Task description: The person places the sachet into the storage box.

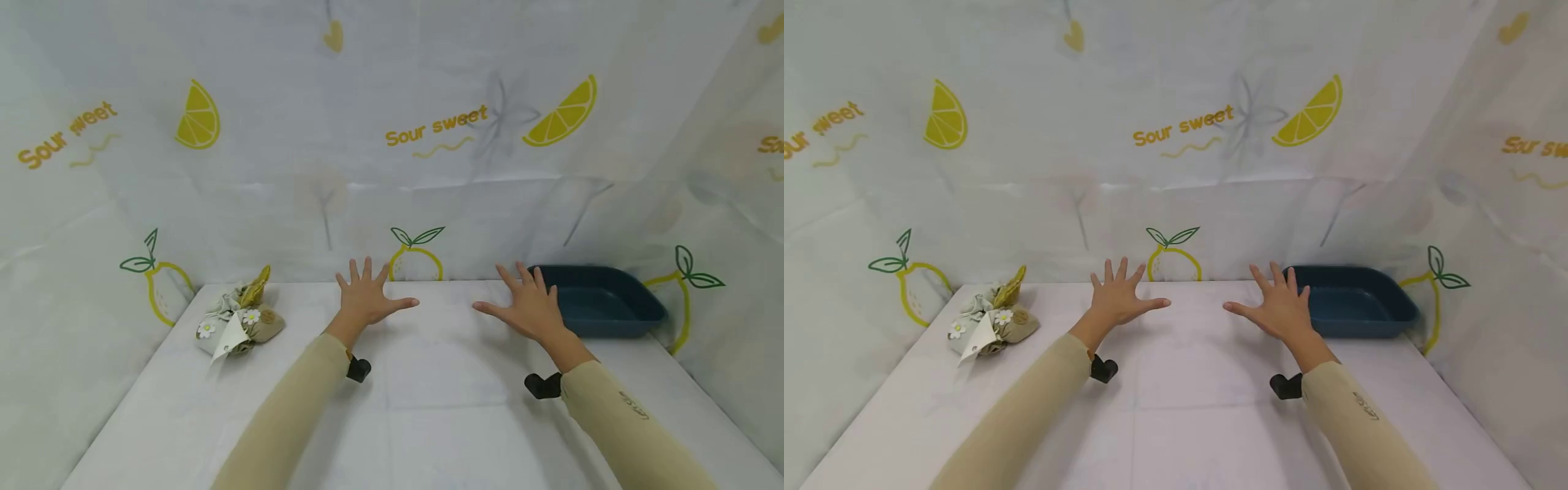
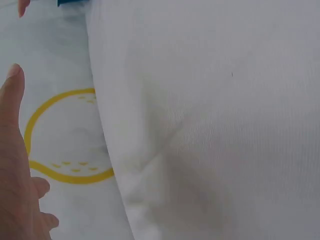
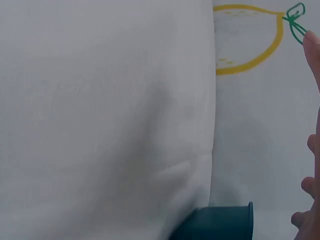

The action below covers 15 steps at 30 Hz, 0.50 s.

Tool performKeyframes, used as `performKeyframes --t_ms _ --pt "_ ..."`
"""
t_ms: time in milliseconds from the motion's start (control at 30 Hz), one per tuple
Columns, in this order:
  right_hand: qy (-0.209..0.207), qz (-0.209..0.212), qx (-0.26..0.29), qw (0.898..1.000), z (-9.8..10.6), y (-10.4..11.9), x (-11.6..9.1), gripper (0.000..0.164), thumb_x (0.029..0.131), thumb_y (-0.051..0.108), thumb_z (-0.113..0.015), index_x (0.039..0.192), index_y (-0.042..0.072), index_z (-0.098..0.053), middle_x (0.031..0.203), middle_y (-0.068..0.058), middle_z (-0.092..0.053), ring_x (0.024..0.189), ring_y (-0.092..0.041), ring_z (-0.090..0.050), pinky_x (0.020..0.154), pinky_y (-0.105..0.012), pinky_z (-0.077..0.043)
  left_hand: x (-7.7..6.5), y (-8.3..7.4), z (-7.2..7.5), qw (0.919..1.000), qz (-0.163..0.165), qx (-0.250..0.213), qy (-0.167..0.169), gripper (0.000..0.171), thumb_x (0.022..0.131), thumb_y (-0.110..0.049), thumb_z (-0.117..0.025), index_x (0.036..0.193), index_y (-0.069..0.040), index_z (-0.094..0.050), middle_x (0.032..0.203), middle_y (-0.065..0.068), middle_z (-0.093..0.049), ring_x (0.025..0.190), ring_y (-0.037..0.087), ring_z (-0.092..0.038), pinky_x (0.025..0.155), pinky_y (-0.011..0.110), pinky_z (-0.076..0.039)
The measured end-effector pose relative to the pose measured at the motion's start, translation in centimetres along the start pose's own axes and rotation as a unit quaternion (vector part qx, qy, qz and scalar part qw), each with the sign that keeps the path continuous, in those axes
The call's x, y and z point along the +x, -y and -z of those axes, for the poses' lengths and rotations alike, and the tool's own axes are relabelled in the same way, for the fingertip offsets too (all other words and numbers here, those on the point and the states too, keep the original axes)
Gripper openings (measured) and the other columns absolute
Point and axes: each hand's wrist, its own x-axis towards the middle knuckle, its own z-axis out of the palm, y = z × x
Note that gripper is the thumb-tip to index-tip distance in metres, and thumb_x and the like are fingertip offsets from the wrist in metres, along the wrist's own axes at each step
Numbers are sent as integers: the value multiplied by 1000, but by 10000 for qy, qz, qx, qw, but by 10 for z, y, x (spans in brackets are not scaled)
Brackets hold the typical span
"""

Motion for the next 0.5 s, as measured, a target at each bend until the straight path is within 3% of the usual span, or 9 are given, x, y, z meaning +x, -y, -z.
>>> performKeyframes --t_ms 167,300,500 --pt "-564 19 253 9981 5 -25 -13 100 85 73 -62 162 20 -28 166 -27 -18 151 -57 -11 111 -82 -11 -3 -20 -5 9999 -94 -135 30 114 80 -94 -38 164 -21 -14 172 12 -8 159 39 4 124 68 -6" --pt "-1089 -83 686 9917 6 -48 -26 97 90 66 -62 163 18 -20 166 -29 -15 152 -56 -6 113 -80 -9 -5 -41 -9 9990 -337 -282 -11 108 85 -89 -36 164 -18 -14 172 12 -11 160 37 1 127 62 -8" --pt "-1909 -715 1623 9655 6 -73 -45 90 99 55 -57 164 15 -11 169 -25 -6 156 -50 1 120 -73 -4 -6 -72 -22 9946 -710 -758 -49 98 94 -80 -34 164 -14 -14 171 14 -16 160 37 -4 129 55 -12"
